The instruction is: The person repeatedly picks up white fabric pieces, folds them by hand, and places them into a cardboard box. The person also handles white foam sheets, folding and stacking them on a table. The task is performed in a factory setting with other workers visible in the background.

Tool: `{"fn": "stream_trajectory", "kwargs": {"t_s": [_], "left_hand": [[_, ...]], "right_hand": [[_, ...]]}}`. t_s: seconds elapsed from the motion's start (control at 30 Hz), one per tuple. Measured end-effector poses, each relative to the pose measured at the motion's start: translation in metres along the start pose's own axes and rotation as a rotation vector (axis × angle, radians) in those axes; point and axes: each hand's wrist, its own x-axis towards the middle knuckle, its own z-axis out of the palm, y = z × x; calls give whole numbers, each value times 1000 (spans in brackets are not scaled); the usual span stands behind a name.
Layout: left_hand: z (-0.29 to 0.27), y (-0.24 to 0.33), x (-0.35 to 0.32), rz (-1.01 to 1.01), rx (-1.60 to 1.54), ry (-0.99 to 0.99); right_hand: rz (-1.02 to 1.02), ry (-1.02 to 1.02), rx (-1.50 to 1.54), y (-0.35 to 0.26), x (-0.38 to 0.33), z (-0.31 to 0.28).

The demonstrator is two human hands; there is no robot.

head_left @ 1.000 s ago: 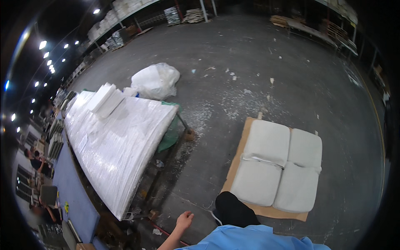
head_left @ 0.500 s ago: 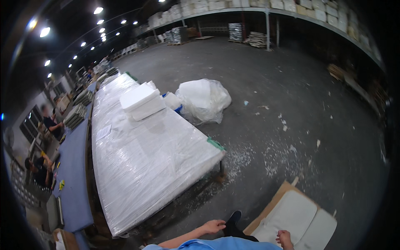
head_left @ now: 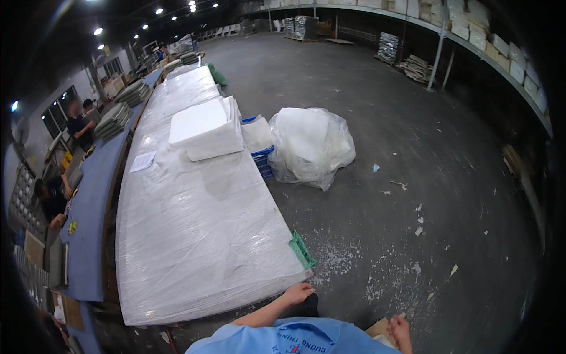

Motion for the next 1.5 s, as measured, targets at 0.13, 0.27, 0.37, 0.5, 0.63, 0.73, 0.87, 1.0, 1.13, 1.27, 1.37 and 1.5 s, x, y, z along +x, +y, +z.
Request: {"fn": "stream_trajectory", "kwargs": {"t_s": [0.13,0.27,0.37,0.5,0.63,0.73,0.87,1.0,1.13,1.27,1.37,1.5], "left_hand": [[-24,55,70,104,-66,-30],[-77,108,139,157,0,127],[-115,145,190,84,-211,200],[-145,187,242,107,-428,400],[-149,210,269,18,-643,377],[-158,222,278,59,-585,268],[-204,215,297,44,-804,424],[-283,170,291,-116,-1032,718],[-391,146,286,0,-1153,921],[-473,145,268,38,-1037,1042],[-577,161,259,157,-1033,1124],[-643,153,269,21,-1133,1289]], "right_hand": [[411,86,155,5,51,-6],[539,59,236,-44,105,-6],[533,51,242,-100,167,-15],[428,55,210,-196,271,-37],[254,46,132,-323,382,-58],[117,67,89,-419,451,-70],[-88,54,63,-550,511,-56],[-236,-181,-277,-668,562,93],[-200,-400,-280,-747,557,292],[-284,-835,-511,-721,462,475],[-608,-1224,-573,-780,377,605],[-859,-1634,-730,-876,300,709]]}}
